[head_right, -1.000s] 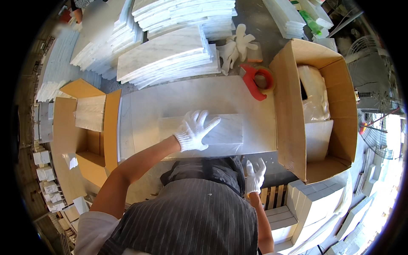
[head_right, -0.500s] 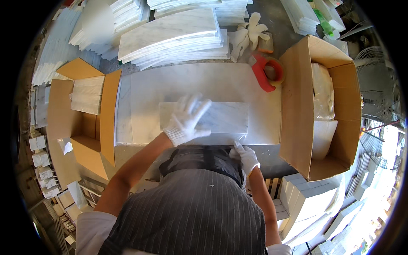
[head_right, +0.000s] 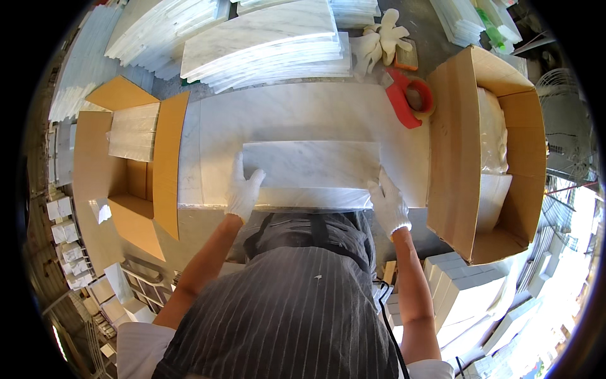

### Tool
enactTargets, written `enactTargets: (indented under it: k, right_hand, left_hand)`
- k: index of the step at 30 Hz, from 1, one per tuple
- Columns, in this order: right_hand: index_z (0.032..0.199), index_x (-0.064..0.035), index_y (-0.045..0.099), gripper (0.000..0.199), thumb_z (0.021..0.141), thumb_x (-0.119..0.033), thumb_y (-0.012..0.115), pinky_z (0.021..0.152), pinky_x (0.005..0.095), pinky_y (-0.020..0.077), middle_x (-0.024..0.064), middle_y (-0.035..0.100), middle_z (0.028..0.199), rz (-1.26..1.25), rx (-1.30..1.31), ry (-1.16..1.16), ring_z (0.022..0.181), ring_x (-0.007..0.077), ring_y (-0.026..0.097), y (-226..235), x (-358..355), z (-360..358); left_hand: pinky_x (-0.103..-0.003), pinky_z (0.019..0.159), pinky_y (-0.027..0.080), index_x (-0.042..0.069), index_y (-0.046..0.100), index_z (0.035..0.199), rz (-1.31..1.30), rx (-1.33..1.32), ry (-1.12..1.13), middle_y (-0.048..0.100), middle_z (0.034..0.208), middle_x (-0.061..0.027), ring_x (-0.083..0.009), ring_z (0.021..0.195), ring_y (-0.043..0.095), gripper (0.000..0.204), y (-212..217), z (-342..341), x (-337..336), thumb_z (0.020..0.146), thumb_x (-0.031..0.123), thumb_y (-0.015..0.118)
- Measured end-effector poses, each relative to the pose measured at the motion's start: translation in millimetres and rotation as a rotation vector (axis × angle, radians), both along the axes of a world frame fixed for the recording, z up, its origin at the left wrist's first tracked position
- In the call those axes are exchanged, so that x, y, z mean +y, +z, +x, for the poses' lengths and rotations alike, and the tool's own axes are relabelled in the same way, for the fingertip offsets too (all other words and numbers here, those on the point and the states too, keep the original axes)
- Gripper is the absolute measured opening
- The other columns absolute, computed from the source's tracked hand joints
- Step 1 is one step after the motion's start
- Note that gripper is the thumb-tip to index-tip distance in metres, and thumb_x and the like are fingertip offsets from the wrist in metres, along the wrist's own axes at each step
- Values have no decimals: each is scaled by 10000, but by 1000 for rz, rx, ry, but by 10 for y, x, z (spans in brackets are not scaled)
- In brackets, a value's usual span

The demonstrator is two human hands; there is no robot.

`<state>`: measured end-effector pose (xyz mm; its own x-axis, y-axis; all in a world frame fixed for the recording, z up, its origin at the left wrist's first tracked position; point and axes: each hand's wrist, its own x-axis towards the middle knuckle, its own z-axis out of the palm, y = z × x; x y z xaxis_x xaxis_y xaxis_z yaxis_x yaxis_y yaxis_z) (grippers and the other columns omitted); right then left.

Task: The person wraps rectangular white tiles individually in clear plastic film. They pick a tile, place it on a sheet of film, fold the film around the tile, and place the wrapped unit into a cardboard box. The process repeats continuously.

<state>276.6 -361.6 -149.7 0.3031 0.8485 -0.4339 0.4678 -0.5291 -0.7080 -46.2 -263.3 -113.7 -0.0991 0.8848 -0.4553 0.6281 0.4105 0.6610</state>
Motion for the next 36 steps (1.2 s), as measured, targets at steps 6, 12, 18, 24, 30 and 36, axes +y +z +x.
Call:
enactTargets:
  k: [6, 12, 18, 24, 30, 36]
  right_hand:
    - [1417, -23, 533, 545, 962, -312, 619, 655, 283, 473, 29, 625, 823, -91, 196, -61, 705, 101, 534, 249, -23, -45]
    - [1206, -20, 672, 449, 922, -367, 683, 774, 308, 515, 83, 698, 928, -66, 10, -531, 828, 146, 620, -18, -849, -59]
    - [1360, 3, 552, 724, 859, -489, 728, 994, 394, 479, 204, 661, 1239, -306, 169, -229, 1151, 312, 627, -106, -823, -362]
    - [1224, 20, 646, 620, 899, -505, 706, 778, 265, 494, 91, 700, 1023, -369, 679, -447, 877, 152, 631, -415, -594, -383]
    - [1016, 9, 705, 403, 919, -381, 723, 737, 260, 512, 52, 704, 917, -275, 733, -675, 772, 127, 628, -255, -576, -526]
    - [772, -16, 655, 323, 916, -301, 705, 754, 306, 496, 72, 685, 893, -201, 219, -435, 761, 130, 614, 65, -538, -532]
  left_hand:
    - [-411, 1165, 301, -8, 268, 1551, -3, -103, 53, 372, 1559, -227, -348, 1426, 377, 832, -6, -111, -51, 895, 317, 663]
    - [-528, 1122, 327, 57, 415, 1487, 350, 387, -365, 493, 1456, -198, -401, 1350, 447, 729, 56, -205, -405, 901, 409, 667]
    - [-555, 1153, 271, 117, 592, 1347, 750, 235, -895, 583, 1359, -151, -384, 1331, 462, 584, -101, 491, -197, 891, 475, 664]
    - [-373, 1094, 397, 62, 704, 1186, -69, -378, -732, 688, 1220, -127, -232, 1185, 600, 355, 347, 518, -506, 932, 310, 678]
    - [-382, 913, 504, 15, 526, 1347, 350, 195, 235, 595, 1278, -153, -246, 1175, 566, 598, -165, -458, -773, 876, 307, 751]
    - [-361, 830, 494, 2, 468, 1406, -292, -307, 617, 579, 1263, -123, -237, 1116, 573, 770, -441, -565, -1006, 860, 470, 743]
